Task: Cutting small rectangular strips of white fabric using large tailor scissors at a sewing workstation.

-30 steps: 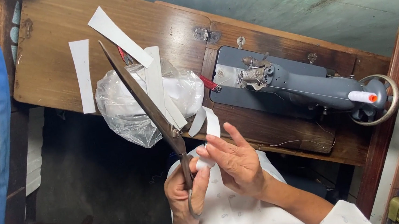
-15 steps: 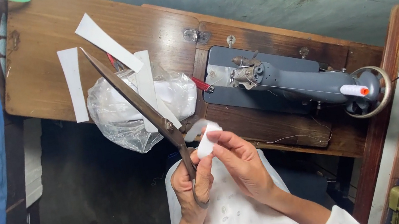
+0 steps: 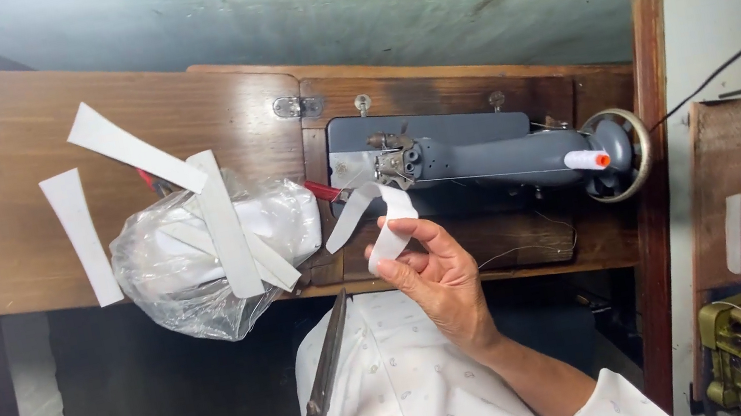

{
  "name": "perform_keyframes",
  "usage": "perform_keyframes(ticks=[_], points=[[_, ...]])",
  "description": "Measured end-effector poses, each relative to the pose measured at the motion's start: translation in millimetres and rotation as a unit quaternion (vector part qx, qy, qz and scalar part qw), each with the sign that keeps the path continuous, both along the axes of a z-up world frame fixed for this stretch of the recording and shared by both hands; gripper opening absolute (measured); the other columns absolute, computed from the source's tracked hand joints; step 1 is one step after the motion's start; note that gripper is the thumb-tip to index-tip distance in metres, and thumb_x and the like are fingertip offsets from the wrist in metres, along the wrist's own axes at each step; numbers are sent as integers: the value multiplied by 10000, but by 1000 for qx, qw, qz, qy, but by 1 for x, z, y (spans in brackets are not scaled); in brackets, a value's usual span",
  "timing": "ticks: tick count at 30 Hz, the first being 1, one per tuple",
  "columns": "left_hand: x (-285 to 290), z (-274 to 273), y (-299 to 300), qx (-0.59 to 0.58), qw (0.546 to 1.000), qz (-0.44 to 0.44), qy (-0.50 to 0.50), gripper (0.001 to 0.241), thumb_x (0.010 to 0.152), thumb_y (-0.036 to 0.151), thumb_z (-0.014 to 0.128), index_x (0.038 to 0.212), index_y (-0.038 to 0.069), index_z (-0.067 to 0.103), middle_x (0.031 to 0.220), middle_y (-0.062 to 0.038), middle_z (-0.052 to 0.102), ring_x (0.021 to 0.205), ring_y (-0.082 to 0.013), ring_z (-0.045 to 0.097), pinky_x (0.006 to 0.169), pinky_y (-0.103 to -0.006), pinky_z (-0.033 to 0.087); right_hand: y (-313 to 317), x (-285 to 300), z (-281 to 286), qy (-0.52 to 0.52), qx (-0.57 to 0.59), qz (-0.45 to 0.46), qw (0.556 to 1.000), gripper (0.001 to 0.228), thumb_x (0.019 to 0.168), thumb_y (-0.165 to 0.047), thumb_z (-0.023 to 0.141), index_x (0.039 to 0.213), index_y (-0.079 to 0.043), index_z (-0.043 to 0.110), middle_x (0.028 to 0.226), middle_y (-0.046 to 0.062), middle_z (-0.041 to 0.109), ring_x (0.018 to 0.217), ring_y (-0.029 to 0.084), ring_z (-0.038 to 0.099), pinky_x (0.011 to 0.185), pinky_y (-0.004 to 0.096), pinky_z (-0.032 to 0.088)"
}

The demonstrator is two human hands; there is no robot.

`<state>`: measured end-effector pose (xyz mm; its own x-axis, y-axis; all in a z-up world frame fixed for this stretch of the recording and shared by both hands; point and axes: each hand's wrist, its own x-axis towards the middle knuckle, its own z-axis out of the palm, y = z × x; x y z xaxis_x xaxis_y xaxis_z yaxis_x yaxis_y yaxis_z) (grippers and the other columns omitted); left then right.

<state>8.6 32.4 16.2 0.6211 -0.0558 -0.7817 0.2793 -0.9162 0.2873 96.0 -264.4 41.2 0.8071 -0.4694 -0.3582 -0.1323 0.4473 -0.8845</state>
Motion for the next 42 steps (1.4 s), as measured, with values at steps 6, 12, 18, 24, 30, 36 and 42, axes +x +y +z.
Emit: perform_keyframes(ticks=[6,12,18,24,30,36,42], points=[[-26,-33,32,-14,998,-59,1,373,864,535,535,896,245,767,840,107,748,715,-54,773,653,-213,575,2,-6,4,9,-33,42,999,446,917,-52,736,1343,-36,603,1393,125,641,1054,226,766,982,267,574],[-16,-33,30,76,982,-125,122,362,895,605,616,1080,302,684,947,150,753,799,-11,791,761,-112,642,7,-12,-2,-22,-58,66,996,433,914,12,744,1320,-64,613,1399,141,627,903,133,763,863,164,553],[-22,-20,22,79,975,-141,154,354,923,600,599,1090,297,670,960,152,744,830,4,786,784,-98,633,10,-16,-8,-58,-84,106,989,557,924,10,741,1442,-36,541,1361,124,583,891,140,751,884,190,616],[-54,-30,30,0,995,-74,-62,272,847,479,697,867,213,748,733,75,755,603,-95,761,616,-170,612,9,-19,-11,-62,-112,93,987,562,899,44,759,1421,-30,564,1281,107,598,873,122,726,929,224,637],[-59,-36,33,-25,994,-71,-82,275,838,463,719,876,195,768,747,60,777,623,-107,781,656,-166,630,8,-20,-13,-62,-150,103,981,570,896,35,774,1423,-36,570,1275,105,622,783,74,630,863,174,633],[-58,-31,28,-41,991,-68,-111,241,816,414,750,850,177,765,698,46,759,577,-124,760,618,-184,621,12,-26,-24,-80,-182,88,976,559,905,23,772,1420,-43,565,1352,149,617,822,105,700,850,190,646],[-57,-35,31,-75,986,-75,-131,224,822,373,757,839,150,774,702,34,770,576,-130,773,609,-186,628,13,-23,-25,-73,-202,90,972,547,901,16,780,1406,-43,576,1279,122,634,840,112,733,846,194,657]])
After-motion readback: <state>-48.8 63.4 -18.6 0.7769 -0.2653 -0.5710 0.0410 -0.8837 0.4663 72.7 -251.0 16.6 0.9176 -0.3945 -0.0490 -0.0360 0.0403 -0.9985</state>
